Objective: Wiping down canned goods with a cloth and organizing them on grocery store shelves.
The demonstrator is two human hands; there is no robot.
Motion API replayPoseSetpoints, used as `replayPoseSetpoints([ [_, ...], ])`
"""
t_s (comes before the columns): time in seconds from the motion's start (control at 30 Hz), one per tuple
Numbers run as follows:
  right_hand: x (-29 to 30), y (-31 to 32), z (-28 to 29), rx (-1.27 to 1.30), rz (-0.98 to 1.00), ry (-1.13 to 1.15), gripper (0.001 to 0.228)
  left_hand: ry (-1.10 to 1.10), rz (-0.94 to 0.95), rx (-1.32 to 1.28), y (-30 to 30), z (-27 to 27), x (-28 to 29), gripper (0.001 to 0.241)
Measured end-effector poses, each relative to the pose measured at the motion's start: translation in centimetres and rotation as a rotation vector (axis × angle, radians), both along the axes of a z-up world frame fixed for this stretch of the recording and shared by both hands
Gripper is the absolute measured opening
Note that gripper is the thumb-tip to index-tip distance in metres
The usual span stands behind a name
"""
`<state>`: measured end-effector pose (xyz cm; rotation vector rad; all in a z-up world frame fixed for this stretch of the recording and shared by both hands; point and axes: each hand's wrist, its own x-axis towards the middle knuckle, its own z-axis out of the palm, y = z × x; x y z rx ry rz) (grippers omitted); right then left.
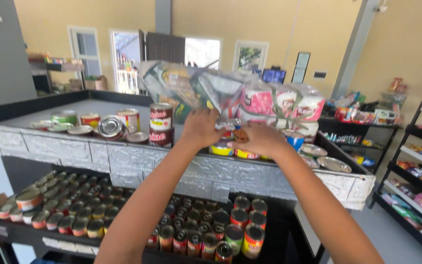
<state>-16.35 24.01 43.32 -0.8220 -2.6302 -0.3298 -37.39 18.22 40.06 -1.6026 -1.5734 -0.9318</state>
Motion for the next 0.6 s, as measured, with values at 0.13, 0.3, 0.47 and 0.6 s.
replayPoseSetpoints([
  [0.13, -0.4, 1.4, -1.4, -0.025, -0.003, 0.029, 0.066, 0.0, 0.004, -0.215, 3.4, 0.2, -1.1, 0.072],
  [0.3, -0.4, 1.2, -2.4, 0.08, 0.013, 0.175, 0.051, -0.06, 0.146, -0.65, 4.5, 0.5, -0.6, 0.09],
  [0.47, -0.4, 0.8, -3.3, 0.157, -0.023, 0.307, 0.05, -0.143, 0.025, -0.531, 4.3, 0.5, -1.2, 0.079],
  [0.6, 0.2, 0.4, -4.0, 0.2, -0.034, 0.464, 0.051, -0.09, 0.0, -0.441, 3.7, 0.7, -1.1, 0.077],
])
